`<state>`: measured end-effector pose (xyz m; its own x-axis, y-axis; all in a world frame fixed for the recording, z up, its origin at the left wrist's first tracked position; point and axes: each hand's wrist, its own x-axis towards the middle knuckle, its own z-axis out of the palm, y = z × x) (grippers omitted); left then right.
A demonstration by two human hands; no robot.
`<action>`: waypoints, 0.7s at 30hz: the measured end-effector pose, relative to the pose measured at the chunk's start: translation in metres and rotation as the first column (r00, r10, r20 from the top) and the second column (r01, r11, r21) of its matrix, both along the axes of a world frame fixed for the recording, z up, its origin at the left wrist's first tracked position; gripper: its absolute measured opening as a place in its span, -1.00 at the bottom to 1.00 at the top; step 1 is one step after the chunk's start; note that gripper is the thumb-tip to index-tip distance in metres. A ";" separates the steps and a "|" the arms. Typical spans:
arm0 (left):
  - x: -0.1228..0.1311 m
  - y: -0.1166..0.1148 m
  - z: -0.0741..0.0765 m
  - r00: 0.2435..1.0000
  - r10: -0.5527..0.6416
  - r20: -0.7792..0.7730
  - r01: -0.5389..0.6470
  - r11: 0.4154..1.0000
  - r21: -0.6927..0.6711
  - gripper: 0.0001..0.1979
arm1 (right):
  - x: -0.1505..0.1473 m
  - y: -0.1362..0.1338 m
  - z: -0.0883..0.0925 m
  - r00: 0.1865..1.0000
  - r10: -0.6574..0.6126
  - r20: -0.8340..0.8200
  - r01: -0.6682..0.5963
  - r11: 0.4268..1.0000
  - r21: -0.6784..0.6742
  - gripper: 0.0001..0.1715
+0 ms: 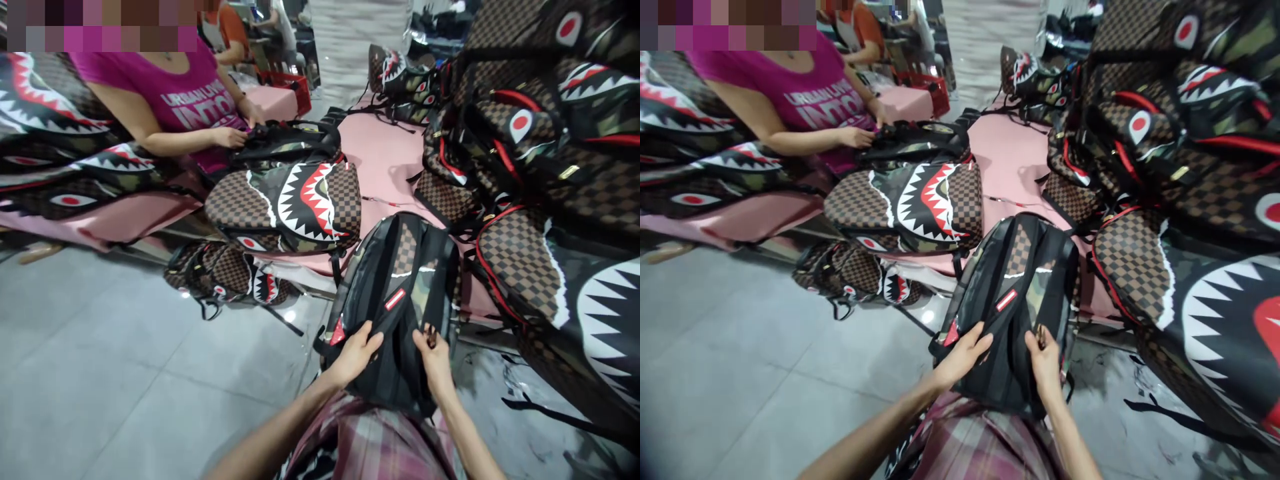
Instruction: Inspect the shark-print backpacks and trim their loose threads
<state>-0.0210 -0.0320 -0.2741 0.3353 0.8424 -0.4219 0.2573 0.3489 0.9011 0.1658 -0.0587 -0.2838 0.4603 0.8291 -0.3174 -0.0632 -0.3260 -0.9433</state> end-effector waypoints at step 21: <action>-0.021 0.039 0.020 0.996 -0.022 -0.092 0.026 0.999 0.043 -0.64 | 0.005 0.004 -0.006 0.966 0.141 0.218 -0.140 0.990 -0.019 -0.76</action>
<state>-0.0425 0.0070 -0.2538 0.3175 0.8530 -0.4142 0.3468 0.3021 0.8880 0.1710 -0.0548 -0.2894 0.3978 0.8894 -0.2254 0.1903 -0.3203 -0.9280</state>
